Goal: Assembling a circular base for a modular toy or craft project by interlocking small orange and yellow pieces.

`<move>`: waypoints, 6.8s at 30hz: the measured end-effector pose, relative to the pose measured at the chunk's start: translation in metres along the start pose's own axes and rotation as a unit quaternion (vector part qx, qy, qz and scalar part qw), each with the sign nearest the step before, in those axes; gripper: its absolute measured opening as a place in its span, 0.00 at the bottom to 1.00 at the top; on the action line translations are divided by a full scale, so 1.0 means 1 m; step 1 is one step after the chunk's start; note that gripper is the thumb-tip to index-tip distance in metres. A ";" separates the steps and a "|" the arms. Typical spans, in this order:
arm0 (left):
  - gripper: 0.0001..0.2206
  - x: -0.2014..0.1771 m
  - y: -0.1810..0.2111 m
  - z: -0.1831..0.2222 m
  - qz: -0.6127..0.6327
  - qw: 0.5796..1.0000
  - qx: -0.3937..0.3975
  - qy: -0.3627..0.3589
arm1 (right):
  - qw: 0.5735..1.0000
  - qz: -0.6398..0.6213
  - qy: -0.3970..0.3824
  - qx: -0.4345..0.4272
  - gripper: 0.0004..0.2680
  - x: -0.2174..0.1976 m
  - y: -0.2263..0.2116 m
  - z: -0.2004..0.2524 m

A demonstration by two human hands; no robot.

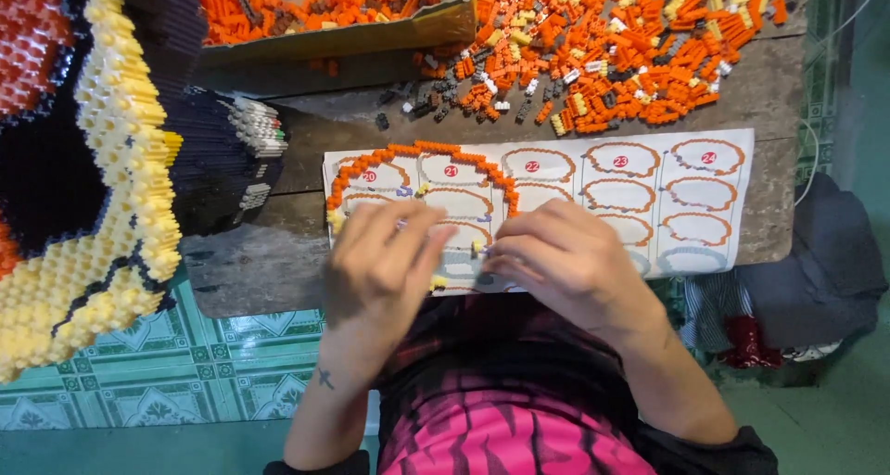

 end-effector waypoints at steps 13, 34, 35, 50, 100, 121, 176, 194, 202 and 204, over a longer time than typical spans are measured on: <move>0.04 0.031 0.010 0.025 0.026 0.992 0.102 0.064 | 0.998 0.066 0.023 -0.009 0.05 -0.004 0.013 0.015; 0.05 0.041 0.021 0.015 0.000 0.987 0.114 0.110 | 0.998 0.046 0.029 0.015 0.06 -0.006 0.020 0.019; 0.05 0.042 0.024 0.015 0.002 0.987 0.110 0.113 | 0.998 0.050 0.029 0.013 0.06 -0.006 0.019 0.019; 0.02 0.049 0.024 0.012 0.019 0.984 0.101 0.146 | 0.998 0.035 0.049 -0.004 0.05 -0.005 0.019 0.016; 0.03 0.046 0.025 0.009 0.007 0.984 0.114 0.139 | 0.997 0.056 0.031 -0.043 0.03 -0.012 0.016 0.011; 0.03 0.122 0.082 -0.138 -0.076 0.971 0.210 0.081 | 0.998 0.055 0.010 -0.023 0.06 -0.001 0.038 0.035; 0.08 0.039 0.021 0.018 0.039 0.997 0.053 0.041 | 0.998 0.039 -0.057 -0.013 0.06 -0.011 0.027 0.024; 0.08 0.044 0.018 0.019 0.042 0.995 0.044 0.080 | 0.997 0.074 -0.033 -0.005 0.06 -0.003 0.012 0.020; 0.08 0.043 0.016 0.017 0.043 0.994 0.049 0.082 | 0.997 0.067 -0.037 0.001 0.07 -0.001 0.014 0.022; 0.08 0.043 0.016 0.017 0.042 0.994 0.052 0.084 | 0.997 0.066 -0.040 0.004 0.07 -0.001 0.013 0.021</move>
Point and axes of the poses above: each hand's wrist, its own z-axis away from the middle knuckle, its own x-axis out of the palm, y = z × x, the point moved 1 cm from there along -z, towards the middle knuckle, and after that the axes turned 6 degrees about -z, right-handed, at the moved point
